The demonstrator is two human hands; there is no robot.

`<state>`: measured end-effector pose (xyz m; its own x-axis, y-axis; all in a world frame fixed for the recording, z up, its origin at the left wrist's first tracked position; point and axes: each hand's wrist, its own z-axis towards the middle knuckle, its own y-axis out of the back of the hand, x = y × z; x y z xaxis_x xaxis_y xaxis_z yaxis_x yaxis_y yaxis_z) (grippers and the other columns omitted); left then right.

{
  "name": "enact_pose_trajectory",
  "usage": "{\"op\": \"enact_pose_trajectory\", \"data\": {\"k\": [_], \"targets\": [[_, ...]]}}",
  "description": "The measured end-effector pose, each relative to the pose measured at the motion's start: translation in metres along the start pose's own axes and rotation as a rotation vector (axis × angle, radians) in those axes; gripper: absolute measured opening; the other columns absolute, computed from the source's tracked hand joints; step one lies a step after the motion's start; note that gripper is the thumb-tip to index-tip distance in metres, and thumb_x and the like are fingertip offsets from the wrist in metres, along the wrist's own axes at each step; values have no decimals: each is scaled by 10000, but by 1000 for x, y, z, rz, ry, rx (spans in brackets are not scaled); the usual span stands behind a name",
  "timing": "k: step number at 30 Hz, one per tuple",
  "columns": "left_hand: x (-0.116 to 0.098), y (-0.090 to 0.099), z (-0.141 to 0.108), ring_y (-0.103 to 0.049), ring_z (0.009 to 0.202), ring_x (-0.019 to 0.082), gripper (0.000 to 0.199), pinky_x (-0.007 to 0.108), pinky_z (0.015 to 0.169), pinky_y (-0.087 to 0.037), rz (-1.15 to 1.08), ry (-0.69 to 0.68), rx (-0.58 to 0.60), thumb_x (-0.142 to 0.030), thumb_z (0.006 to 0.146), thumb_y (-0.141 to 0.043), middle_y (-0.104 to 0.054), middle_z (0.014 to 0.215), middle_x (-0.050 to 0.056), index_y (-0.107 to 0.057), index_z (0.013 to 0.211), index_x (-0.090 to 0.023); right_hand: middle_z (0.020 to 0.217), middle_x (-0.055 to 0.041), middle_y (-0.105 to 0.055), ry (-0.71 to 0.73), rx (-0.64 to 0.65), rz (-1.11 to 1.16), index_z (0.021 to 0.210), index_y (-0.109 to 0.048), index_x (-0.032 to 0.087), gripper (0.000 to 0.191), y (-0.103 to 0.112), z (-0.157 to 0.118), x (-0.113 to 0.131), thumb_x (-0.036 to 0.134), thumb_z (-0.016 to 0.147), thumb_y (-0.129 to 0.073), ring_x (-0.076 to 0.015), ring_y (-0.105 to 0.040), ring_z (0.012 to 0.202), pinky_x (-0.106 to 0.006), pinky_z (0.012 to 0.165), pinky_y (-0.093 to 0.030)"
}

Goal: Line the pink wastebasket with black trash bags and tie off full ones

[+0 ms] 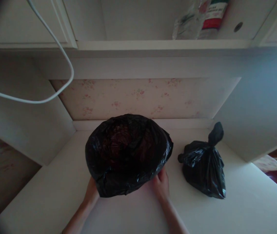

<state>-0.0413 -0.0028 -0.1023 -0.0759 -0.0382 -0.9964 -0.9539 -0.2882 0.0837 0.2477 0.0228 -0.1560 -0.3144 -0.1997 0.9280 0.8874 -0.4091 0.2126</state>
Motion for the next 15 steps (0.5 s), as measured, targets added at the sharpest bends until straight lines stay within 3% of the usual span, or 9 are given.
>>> {"op": "enact_pose_trajectory", "data": {"k": [4,7,11,15], "targets": [[11,2,-3,-579,1379,378,697,486,1149,-472,-87,-41,75,-500,681,-860,-677,1431,148,-694,1288,-200,1388,-152,-633,73,-101,110,1526,-435,279,639,15,-15,16,448,945,-639,-287,-710,1093,-491,920,-605],[20,-3,-7,-519,1440,368,724,484,1190,-429,-139,-47,194,-440,694,-889,-627,1496,145,-660,1347,-226,1567,-145,-460,292,-121,91,1640,-199,401,837,34,-19,50,313,957,-675,-286,-639,1259,-567,1029,-553],[22,-11,-11,-579,1378,370,836,480,1164,-461,-147,-42,278,-328,668,-930,-642,1470,167,-601,1430,-226,1682,-139,-275,567,-57,-253,1648,-227,429,896,56,-4,99,254,923,-725,-389,-451,1471,-649,1044,-540],[16,-12,-12,-645,1286,368,853,488,1117,-501,-168,-10,296,-340,693,-919,-685,1395,179,-563,1458,-214,1691,-154,-260,765,19,-451,1648,-264,412,946,67,14,120,289,876,-797,-432,-478,1449,-630,970,-609]]}}
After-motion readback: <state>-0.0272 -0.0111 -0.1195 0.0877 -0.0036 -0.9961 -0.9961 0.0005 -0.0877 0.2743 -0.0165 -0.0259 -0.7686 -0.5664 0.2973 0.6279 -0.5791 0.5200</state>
